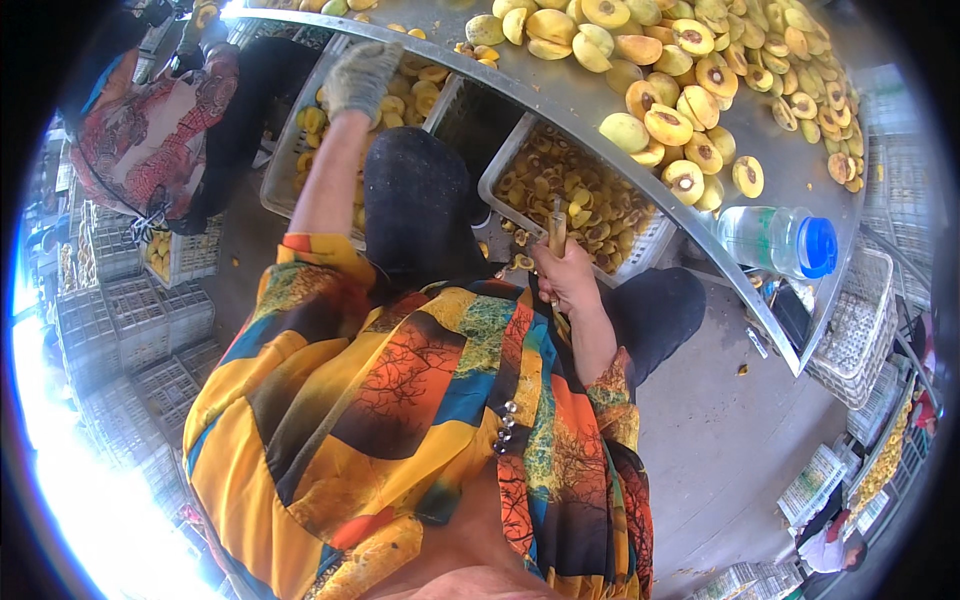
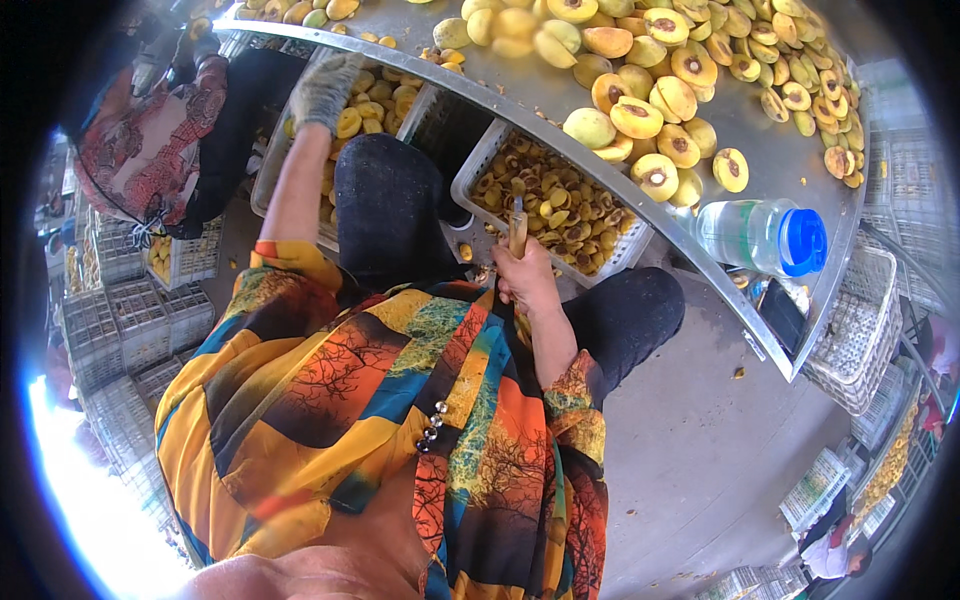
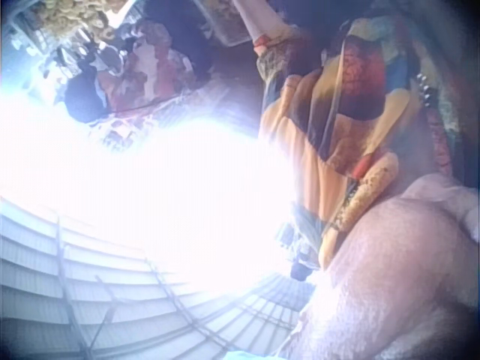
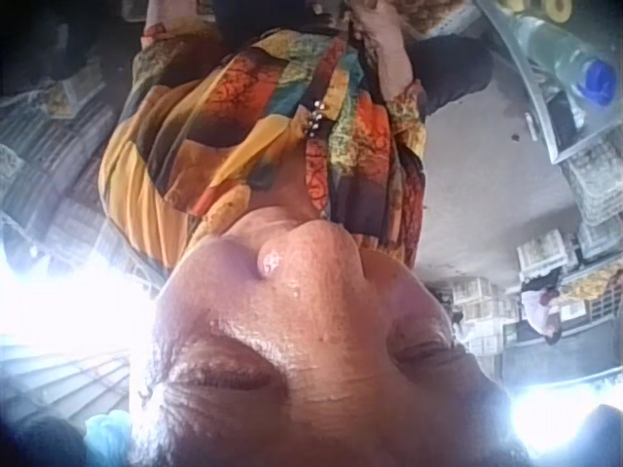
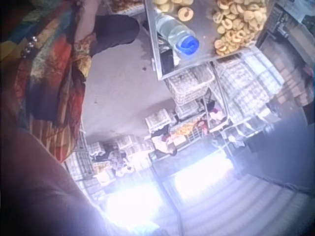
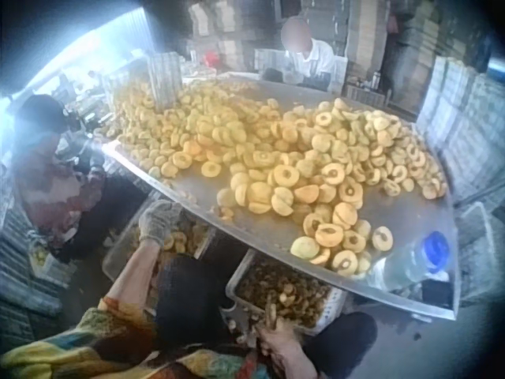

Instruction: The person cores halved apricots by hand using a small metal tool, placing the cored fruit into a plastic bin below the table and tossing the pits into a separate container.

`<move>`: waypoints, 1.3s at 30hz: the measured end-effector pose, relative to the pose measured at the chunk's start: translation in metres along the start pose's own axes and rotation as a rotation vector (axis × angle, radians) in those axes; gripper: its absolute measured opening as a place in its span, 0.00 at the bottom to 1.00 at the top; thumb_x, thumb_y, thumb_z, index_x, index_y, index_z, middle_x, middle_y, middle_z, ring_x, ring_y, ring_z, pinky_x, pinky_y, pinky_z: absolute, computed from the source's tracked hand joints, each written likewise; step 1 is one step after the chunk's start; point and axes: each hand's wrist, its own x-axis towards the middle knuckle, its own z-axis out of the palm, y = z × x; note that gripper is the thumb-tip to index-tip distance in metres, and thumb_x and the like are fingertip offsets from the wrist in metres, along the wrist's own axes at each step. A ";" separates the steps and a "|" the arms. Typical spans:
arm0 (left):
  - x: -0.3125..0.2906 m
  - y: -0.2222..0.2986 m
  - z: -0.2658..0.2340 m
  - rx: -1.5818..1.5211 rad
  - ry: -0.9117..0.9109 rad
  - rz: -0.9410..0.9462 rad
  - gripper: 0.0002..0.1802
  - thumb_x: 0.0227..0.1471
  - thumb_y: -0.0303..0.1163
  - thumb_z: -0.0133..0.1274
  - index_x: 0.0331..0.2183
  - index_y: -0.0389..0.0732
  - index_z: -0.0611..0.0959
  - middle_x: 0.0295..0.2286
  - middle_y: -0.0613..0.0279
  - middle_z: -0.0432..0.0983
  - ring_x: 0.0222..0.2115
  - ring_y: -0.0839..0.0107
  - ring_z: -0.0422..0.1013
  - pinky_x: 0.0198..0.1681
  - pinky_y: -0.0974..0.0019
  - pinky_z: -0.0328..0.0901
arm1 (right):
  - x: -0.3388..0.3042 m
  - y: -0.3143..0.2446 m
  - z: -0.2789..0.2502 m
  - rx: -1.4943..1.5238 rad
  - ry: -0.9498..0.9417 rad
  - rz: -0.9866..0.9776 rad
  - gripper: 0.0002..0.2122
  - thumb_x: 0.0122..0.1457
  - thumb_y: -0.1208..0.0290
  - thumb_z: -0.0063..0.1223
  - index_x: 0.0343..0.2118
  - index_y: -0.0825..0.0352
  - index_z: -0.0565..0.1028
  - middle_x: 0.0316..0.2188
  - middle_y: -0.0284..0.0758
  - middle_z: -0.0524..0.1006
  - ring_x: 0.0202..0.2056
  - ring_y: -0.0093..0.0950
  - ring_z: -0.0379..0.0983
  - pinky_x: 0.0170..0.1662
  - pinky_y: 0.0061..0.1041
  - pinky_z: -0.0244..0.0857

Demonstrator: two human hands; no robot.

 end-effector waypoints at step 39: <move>-0.106 0.237 -0.015 -1.697 -0.545 -0.656 0.31 0.49 0.58 0.42 0.31 0.35 0.76 0.28 0.60 0.73 0.25 0.75 0.70 0.30 0.72 0.67 | -0.011 -0.037 0.027 -0.831 0.514 -0.668 0.13 0.51 0.68 0.49 0.32 0.70 0.60 0.15 0.50 0.70 0.23 0.47 0.70 0.26 0.40 0.66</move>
